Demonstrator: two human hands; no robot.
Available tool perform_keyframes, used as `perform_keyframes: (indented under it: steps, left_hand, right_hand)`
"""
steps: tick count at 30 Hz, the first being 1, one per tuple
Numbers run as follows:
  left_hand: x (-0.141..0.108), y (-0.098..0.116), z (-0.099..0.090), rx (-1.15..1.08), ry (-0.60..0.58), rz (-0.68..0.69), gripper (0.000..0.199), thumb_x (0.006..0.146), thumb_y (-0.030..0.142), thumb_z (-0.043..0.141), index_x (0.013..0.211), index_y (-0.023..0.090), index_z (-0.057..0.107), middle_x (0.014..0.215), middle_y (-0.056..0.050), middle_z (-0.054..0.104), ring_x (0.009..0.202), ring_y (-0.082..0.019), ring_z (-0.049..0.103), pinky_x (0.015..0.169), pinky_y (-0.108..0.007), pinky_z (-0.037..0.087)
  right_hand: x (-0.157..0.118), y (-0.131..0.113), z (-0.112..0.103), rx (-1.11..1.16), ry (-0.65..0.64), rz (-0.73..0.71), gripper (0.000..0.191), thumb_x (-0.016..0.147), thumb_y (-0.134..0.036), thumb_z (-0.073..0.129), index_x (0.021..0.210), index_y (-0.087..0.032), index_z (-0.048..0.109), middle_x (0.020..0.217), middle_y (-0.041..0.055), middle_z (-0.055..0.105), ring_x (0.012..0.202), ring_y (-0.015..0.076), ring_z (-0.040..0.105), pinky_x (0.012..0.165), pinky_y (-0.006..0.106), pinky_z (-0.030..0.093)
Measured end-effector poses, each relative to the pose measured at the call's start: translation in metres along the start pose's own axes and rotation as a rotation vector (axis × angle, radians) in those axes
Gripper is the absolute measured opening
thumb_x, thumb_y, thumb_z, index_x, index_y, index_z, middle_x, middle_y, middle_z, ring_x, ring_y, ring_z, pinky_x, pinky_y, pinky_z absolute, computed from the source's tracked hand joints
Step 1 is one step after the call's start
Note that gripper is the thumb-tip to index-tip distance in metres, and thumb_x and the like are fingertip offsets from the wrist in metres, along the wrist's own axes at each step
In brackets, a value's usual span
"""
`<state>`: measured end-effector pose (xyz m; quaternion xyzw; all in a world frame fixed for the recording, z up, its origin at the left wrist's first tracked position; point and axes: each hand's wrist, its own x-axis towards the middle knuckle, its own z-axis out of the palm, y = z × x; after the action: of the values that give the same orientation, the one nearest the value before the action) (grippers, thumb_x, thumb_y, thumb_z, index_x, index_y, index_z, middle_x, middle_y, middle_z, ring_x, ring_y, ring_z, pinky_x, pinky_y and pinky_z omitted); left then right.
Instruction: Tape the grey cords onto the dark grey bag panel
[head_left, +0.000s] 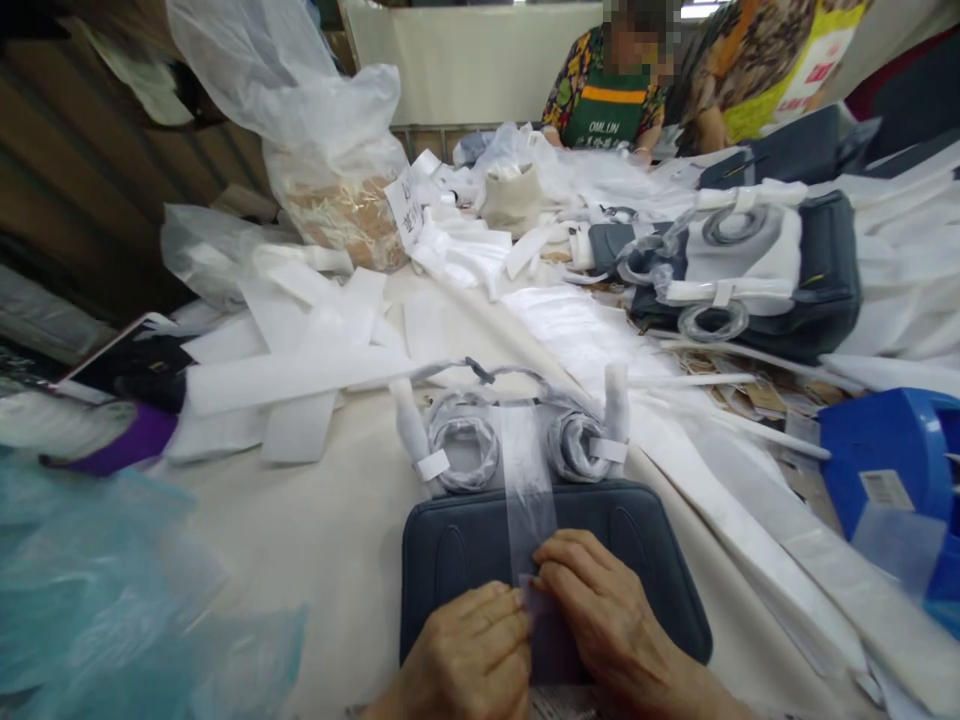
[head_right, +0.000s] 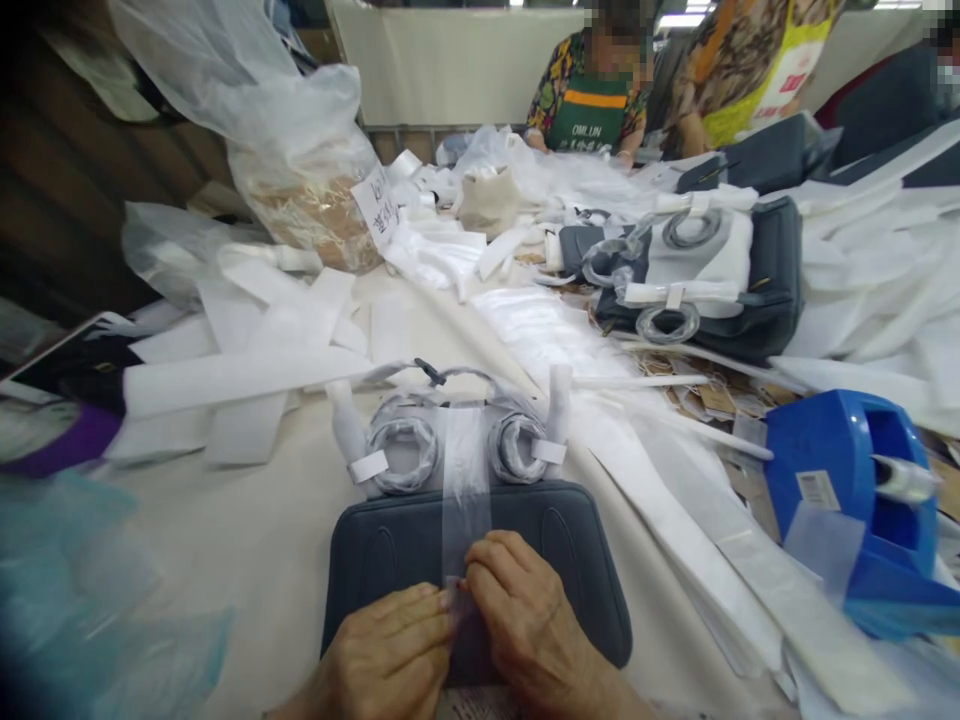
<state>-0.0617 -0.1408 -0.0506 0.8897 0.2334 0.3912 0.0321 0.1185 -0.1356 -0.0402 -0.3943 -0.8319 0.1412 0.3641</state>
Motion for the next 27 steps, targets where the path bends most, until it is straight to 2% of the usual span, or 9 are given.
perform_keyframes:
  steps: [3, 5, 10, 15, 18, 20, 23, 25, 27]
  left_hand:
    - [-0.001, 0.001, -0.003, -0.024, 0.023, -0.017, 0.021, 0.079, 0.005, 0.051, 0.062, 0.015, 0.06, 0.062, -0.001, 0.066, 0.069, -0.011, 0.065, 0.079, -0.023, 0.055]
    - [0.0, 0.004, -0.006, 0.039, 0.003, 0.022, 0.02, 0.08, 0.005, 0.052, 0.065, 0.015, 0.061, 0.061, 0.0, 0.065, 0.067, -0.012, 0.064, 0.075, -0.024, 0.056]
    - [-0.001, 0.008, -0.003, 0.221, -0.067, 0.135, 0.024, 0.084, 0.007, 0.046, 0.094, 0.01, 0.068, 0.092, -0.006, 0.072, 0.097, -0.019, 0.064, 0.091, -0.031, 0.05]
    - [-0.006, 0.012, 0.011, 0.245, -0.048, 0.074, 0.02, 0.087, 0.016, 0.05, 0.088, 0.01, 0.069, 0.093, -0.007, 0.072, 0.098, -0.02, 0.063, 0.094, -0.033, 0.046]
    - [-0.007, 0.015, 0.012, 0.259, -0.075, 0.05, 0.019, 0.088, 0.02, 0.051, 0.091, 0.012, 0.068, 0.095, -0.006, 0.072, 0.102, -0.02, 0.061, 0.097, -0.037, 0.042]
    - [-0.006, 0.016, 0.01, 0.289, -0.115, 0.035, 0.019, 0.089, 0.019, 0.051, 0.096, 0.012, 0.067, 0.099, -0.006, 0.072, 0.103, -0.019, 0.061, 0.098, -0.037, 0.041]
    - [-0.006, 0.016, 0.01, 0.317, -0.134, 0.03, 0.02, 0.088, 0.017, 0.05, 0.1, 0.011, 0.066, 0.101, -0.006, 0.071, 0.103, -0.019, 0.061, 0.099, -0.036, 0.04]
    - [-0.009, 0.014, 0.012, 0.304, -0.092, 0.046, 0.02, 0.088, 0.015, 0.05, 0.097, 0.011, 0.067, 0.1, -0.006, 0.071, 0.102, -0.018, 0.061, 0.102, -0.035, 0.039]
    - [-0.014, 0.011, 0.016, 0.285, -0.034, 0.074, 0.02, 0.087, 0.014, 0.049, 0.093, 0.012, 0.068, 0.095, -0.005, 0.072, 0.098, -0.016, 0.062, 0.107, -0.034, 0.034]
  right_hand:
    - [0.0, -0.001, 0.004, -0.002, 0.013, 0.003, 0.016, 0.091, -0.006, 0.044, 0.085, -0.012, 0.057, 0.085, 0.0084, 0.062, 0.084, 0.0186, 0.051, 0.073, 0.03, 0.053]
    - [-0.001, -0.001, 0.005, -0.002, 0.02, 0.003, 0.014, 0.09, -0.006, 0.045, 0.085, -0.011, 0.057, 0.085, 0.0089, 0.061, 0.085, 0.0193, 0.05, 0.073, 0.031, 0.053]
    - [-0.002, -0.002, 0.008, -0.015, 0.034, -0.002, 0.018, 0.089, -0.003, 0.043, 0.083, -0.01, 0.057, 0.083, 0.0099, 0.059, 0.084, 0.02, 0.049, 0.073, 0.031, 0.053]
    - [-0.002, -0.002, 0.015, -0.062, 0.073, -0.025, 0.023, 0.09, -0.003, 0.039, 0.077, -0.011, 0.056, 0.079, 0.0102, 0.058, 0.08, 0.0201, 0.049, 0.068, 0.031, 0.053]
    - [0.0, -0.003, 0.01, -0.066, 0.079, -0.005, 0.023, 0.092, -0.007, 0.04, 0.075, -0.013, 0.055, 0.076, 0.008, 0.058, 0.076, 0.0187, 0.052, 0.066, 0.029, 0.053]
    - [-0.001, -0.005, -0.004, -0.103, 0.114, 0.033, 0.017, 0.094, -0.014, 0.042, 0.087, -0.014, 0.057, 0.084, 0.009, 0.061, 0.082, 0.0186, 0.056, 0.072, 0.028, 0.053]
    - [-0.013, -0.008, -0.046, -0.249, 0.215, 0.112, 0.019, 0.096, -0.026, 0.044, 0.108, -0.014, 0.055, 0.102, 0.011, 0.061, 0.095, 0.0178, 0.059, 0.082, 0.027, 0.051]
    - [-0.028, -0.005, -0.084, -0.421, 0.335, 0.176, 0.022, 0.094, -0.032, 0.049, 0.108, -0.017, 0.056, 0.101, 0.0093, 0.062, 0.093, 0.0175, 0.06, 0.083, 0.027, 0.049]
    - [-0.048, 0.003, -0.122, -0.656, 0.508, 0.335, 0.023, 0.09, -0.038, 0.055, 0.102, -0.019, 0.06, 0.097, 0.0082, 0.065, 0.089, 0.0197, 0.061, 0.082, 0.032, 0.047]
